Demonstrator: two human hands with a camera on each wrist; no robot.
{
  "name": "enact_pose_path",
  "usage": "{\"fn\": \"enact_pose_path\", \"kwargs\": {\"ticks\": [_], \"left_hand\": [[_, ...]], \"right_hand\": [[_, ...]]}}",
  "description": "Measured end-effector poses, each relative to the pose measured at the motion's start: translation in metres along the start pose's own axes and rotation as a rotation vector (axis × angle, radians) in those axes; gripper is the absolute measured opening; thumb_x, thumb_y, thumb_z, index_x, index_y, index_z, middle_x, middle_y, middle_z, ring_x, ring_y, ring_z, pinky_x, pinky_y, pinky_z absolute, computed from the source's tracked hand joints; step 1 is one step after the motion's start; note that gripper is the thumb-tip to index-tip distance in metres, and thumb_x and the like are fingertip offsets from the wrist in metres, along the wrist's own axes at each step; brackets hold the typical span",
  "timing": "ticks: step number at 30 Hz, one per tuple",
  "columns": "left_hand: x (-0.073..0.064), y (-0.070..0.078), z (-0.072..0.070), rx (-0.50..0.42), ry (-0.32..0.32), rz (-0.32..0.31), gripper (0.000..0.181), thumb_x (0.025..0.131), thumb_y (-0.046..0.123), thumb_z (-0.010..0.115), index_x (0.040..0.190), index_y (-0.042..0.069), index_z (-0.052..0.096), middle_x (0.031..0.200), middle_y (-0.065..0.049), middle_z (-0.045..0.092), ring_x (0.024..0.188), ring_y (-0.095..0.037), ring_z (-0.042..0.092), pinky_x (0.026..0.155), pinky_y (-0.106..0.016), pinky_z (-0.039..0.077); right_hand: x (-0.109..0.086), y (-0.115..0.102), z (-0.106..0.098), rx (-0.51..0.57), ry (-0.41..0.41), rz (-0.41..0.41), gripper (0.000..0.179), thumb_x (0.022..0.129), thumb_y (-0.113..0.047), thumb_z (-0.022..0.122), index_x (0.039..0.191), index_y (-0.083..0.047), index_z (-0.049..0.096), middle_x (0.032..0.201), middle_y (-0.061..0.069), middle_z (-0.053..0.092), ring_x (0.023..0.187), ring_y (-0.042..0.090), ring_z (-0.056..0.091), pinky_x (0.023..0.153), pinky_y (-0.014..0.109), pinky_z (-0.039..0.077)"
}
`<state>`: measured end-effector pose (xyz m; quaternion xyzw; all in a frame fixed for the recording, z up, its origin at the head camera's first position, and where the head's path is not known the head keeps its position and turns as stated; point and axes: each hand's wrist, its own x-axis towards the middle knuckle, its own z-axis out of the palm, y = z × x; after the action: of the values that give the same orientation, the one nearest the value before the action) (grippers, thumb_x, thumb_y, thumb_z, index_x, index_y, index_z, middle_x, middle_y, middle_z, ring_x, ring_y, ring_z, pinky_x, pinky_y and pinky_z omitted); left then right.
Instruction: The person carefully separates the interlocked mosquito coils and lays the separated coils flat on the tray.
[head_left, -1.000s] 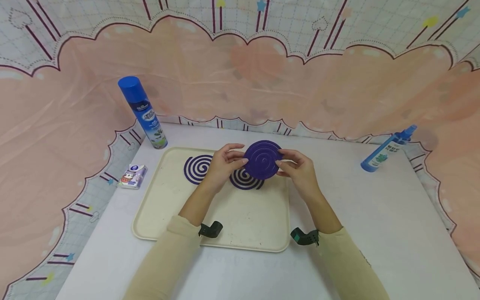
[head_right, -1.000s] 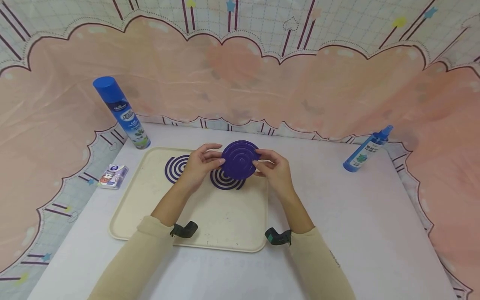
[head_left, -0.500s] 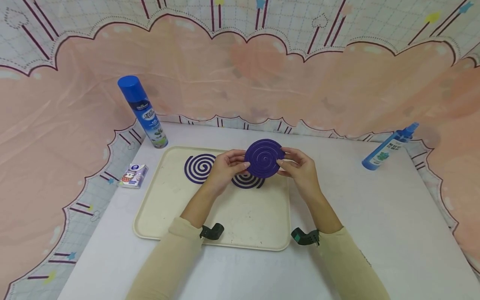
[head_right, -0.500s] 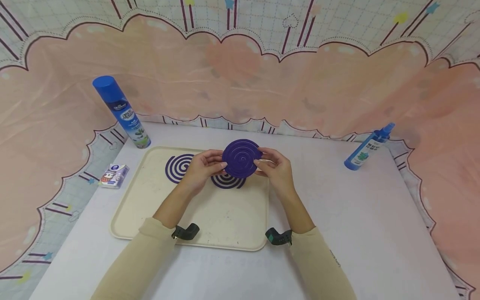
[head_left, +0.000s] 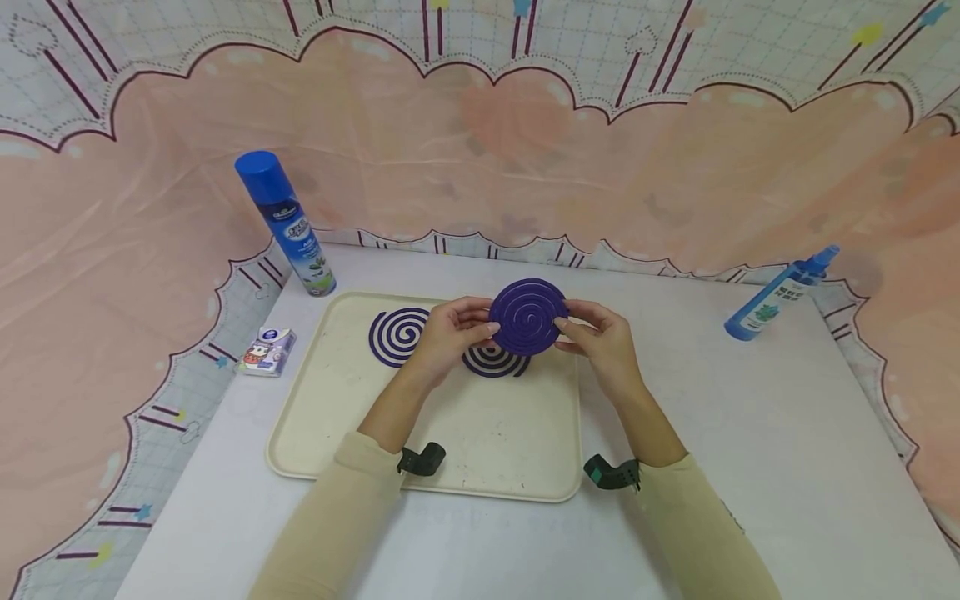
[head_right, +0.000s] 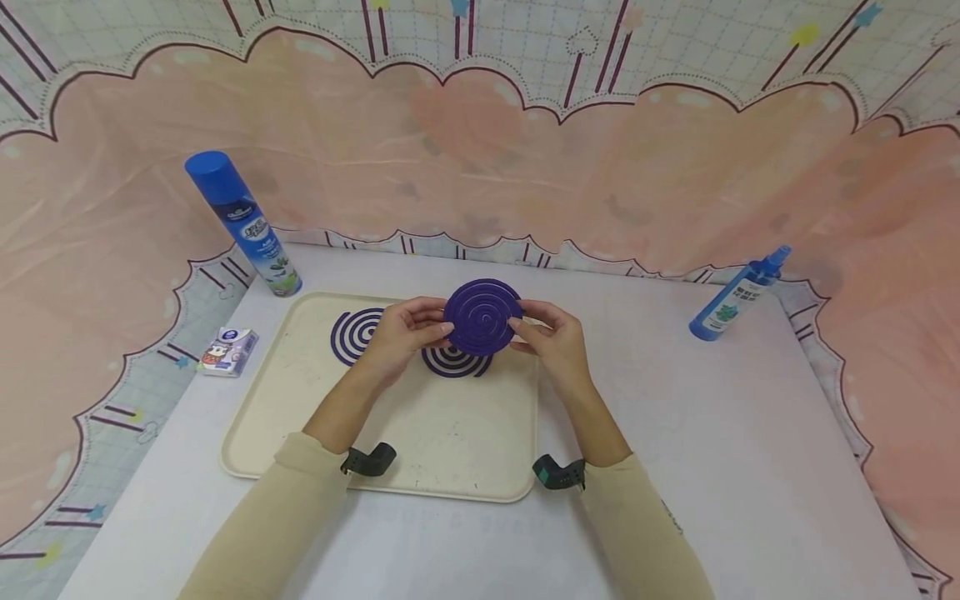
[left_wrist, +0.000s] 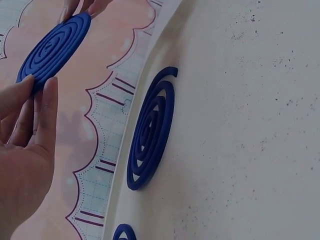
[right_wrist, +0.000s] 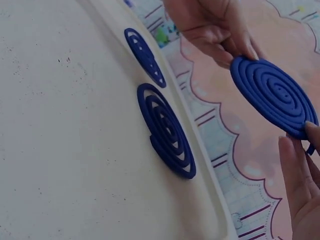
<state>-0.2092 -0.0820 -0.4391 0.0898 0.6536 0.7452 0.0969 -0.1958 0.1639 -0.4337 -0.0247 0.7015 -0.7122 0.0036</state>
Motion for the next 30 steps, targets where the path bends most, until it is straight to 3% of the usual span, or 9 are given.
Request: {"fn": "enact_pose_path", "kwargs": {"ticks": [10, 17, 30], "left_hand": [[-0.0017, 0.0021, -0.0022, 0.012, -0.015, 0.008, 0.038, 0.093, -0.009, 0.064, 0.131, -0.012, 0.059, 0.094, 0.006, 0.07, 0.08, -0.006, 0.069, 0.073, -0.022, 0.062], [-0.0024, 0.0001, -0.0021, 0.014, -0.008, 0.004, 0.037, 0.093, -0.008, 0.066, 0.13, -0.01, 0.061, 0.096, 0.004, 0.07, 0.082, -0.007, 0.069, 0.072, -0.021, 0.062], [-0.003, -0.0002, -0.0021, -0.026, 0.02, -0.037, 0.042, 0.093, -0.008, 0.066, 0.134, -0.009, 0.059, 0.097, 0.003, 0.07, 0.083, -0.007, 0.07, 0.074, -0.022, 0.063]], "right_hand": [[-0.0013, -0.0024, -0.0024, -0.194, 0.064, -0.031, 0.033, 0.092, -0.013, 0.076, 0.121, 0.002, 0.071, 0.106, -0.01, 0.064, 0.086, 0.002, 0.067, 0.073, 0.021, 0.063], [-0.0011, 0.0006, -0.0026, -0.159, 0.059, -0.046, 0.031, 0.091, -0.008, 0.076, 0.118, 0.007, 0.07, 0.091, -0.017, 0.071, 0.08, -0.001, 0.069, 0.071, 0.021, 0.063], [-0.0029, 0.0018, -0.0026, -0.152, 0.043, -0.045, 0.031, 0.091, -0.007, 0.076, 0.117, 0.009, 0.068, 0.092, -0.018, 0.072, 0.085, -0.001, 0.071, 0.073, 0.02, 0.062]]}}
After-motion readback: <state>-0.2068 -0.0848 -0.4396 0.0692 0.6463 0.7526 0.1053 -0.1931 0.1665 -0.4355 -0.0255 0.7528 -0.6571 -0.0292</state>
